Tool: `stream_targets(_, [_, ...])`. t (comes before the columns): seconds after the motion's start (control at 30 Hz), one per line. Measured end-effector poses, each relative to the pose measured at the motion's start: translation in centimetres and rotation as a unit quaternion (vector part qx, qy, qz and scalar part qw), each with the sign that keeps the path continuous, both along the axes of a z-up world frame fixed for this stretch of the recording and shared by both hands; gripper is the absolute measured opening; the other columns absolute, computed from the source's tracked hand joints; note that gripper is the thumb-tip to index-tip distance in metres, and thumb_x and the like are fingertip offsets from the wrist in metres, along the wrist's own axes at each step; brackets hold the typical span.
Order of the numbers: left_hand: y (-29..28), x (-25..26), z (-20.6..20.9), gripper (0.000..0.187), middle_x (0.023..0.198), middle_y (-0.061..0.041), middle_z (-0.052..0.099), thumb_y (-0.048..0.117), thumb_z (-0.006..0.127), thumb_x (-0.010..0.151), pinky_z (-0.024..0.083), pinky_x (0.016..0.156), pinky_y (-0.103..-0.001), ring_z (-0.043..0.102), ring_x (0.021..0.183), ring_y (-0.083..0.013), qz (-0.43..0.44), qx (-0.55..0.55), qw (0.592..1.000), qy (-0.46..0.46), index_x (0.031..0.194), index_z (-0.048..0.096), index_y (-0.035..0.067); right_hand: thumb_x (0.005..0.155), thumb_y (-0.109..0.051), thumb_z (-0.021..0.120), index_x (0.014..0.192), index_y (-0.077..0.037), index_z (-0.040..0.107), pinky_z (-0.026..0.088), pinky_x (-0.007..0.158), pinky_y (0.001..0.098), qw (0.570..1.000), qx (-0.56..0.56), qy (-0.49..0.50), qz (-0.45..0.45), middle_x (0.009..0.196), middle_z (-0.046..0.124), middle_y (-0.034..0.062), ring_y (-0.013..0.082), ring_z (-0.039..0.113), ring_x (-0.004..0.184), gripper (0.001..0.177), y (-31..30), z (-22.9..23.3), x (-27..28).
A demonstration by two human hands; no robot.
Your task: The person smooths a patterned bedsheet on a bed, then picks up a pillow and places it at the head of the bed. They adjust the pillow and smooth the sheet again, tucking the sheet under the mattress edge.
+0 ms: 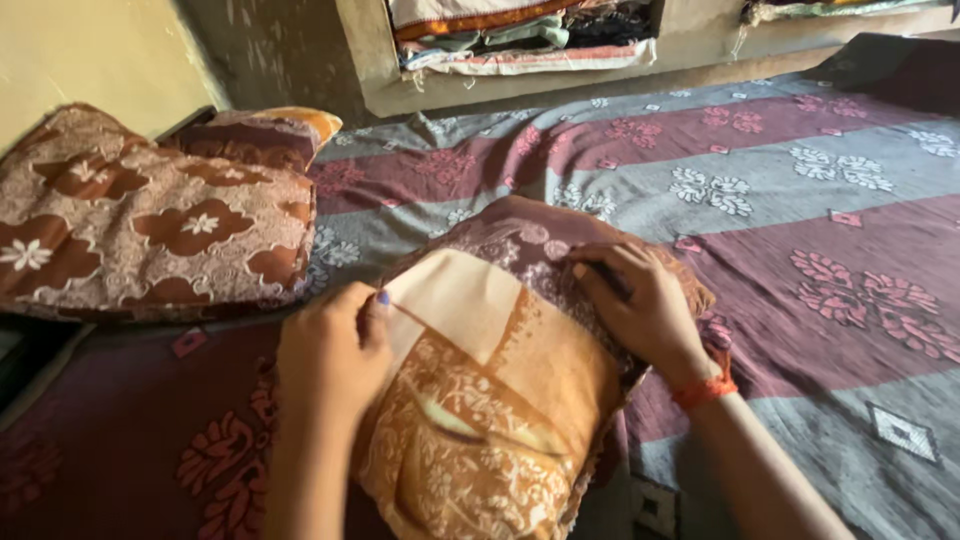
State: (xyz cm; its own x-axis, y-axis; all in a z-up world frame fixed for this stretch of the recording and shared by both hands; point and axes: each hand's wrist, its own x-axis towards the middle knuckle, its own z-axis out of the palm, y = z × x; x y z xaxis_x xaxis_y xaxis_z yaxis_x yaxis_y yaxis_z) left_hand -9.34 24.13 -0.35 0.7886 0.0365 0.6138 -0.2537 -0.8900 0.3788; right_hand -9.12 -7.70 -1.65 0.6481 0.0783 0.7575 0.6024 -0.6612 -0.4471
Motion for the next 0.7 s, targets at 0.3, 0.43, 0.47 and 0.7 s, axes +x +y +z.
stream_targets(0.3, [8.7, 0.5, -3.7, 0.045, 0.112, -0.014, 0.080, 0.046, 0.068, 0.087, 0.050, 0.096, -0.040, 0.068, 0.109, -0.0262, -0.045, -0.189, 0.911, 0.365, 0.124, 0.074, 0.021, 0.096, -0.017, 0.067, 0.115, -0.005, 0.074, 0.053, 0.095, 0.0339, 0.999, 0.027, 0.032, -0.009, 0.114, 0.076, 0.0094, 0.0215, 0.072, 0.108, 0.024, 0.7, 0.2, -0.3])
stream_targets(0.43, [8.0, 1.1, -4.0, 0.032, 0.091, -0.021, 0.081, 0.031, 0.066, 0.090, 0.059, 0.095, -0.051, 0.080, 0.090, -0.0301, 0.021, -0.100, 0.925, 0.366, 0.109, 0.080, 0.010, 0.095, -0.018, 0.067, 0.115, -0.006, 0.074, 0.053, 0.093, 0.0342, 0.998, 0.029, 0.038, -0.032, 0.113, 0.076, 0.0105, 0.0222, 0.072, 0.107, 0.024, 1.0, -0.1, -0.4])
stream_targets(0.47, [7.5, 0.7, -3.6, 0.027, 0.092, -0.017, 0.081, 0.029, 0.066, 0.091, 0.046, 0.103, -0.056, 0.077, 0.093, -0.0293, 0.050, -0.043, 0.942, 0.330, 0.106, 0.081, 0.014, 0.095, -0.018, 0.067, 0.115, -0.006, 0.074, 0.053, 0.094, 0.0342, 0.999, 0.028, 0.031, -0.031, 0.113, 0.076, 0.0105, 0.0223, 0.072, 0.107, 0.024, 1.2, -0.2, -0.4])
stream_targets(0.7, [3.1, -1.8, -0.9, 0.014, 0.109, -0.007, 0.075, 0.020, 0.065, 0.100, 0.027, 0.114, -0.053, 0.068, 0.103, -0.0250, 0.007, -0.052, 0.968, -0.245, 0.100, 0.075, 0.009, 0.096, -0.017, 0.066, 0.114, -0.007, 0.074, 0.054, 0.092, 0.0337, 0.996, 0.075, 0.050, -0.023, 0.113, 0.076, 0.0104, 0.0229, 0.072, 0.106, 0.022, 0.5, -0.5, -0.1])
